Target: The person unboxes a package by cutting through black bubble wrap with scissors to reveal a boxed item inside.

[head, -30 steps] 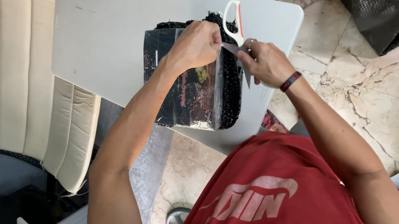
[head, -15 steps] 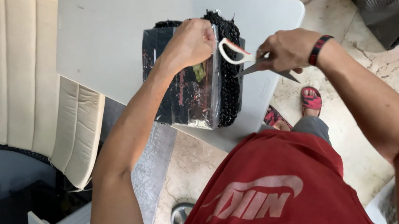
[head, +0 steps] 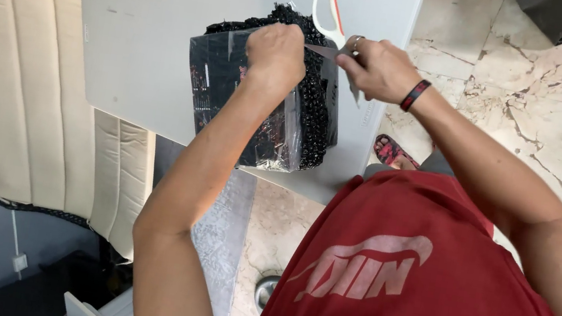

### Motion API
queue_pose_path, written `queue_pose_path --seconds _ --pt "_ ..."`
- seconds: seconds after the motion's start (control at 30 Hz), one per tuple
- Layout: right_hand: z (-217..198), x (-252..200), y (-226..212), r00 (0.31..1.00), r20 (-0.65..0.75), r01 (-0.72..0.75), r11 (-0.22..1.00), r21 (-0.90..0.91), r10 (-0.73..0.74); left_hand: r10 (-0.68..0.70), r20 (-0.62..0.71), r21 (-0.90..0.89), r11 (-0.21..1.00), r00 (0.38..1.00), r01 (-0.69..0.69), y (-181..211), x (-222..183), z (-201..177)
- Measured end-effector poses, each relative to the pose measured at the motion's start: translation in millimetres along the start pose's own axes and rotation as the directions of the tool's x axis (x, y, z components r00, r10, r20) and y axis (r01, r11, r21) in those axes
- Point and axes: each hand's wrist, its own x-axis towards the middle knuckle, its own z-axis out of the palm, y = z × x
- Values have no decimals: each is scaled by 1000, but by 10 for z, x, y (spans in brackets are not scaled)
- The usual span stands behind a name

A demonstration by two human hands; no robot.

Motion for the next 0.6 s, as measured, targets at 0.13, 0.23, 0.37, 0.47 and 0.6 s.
queue_pose_path --seconds 0.13,0.23,0.37,0.47,0.6 --pt "156 -15 -64 994 -105 14 995 94 -4 -61 85 132 990 994 49 133 126 -30" --pt "275 -69 -70 997 -68 -11 968 252 29 -43 145 128 991 989 24 153 92 -53" --pt "374 -77 -1 997 -76 -5 937 350 33 -31 189 -22 999 982 36 45 -147 -345" --pt "354 -74 -41 997 -73 35 949 314 -13 -3 227 -171 984 974 43 -123 -174 -383" --pt "212 -4 -134 1000 -10 16 981 192 -15 -41 379 -325 929 925 175 -70 -347 -692"
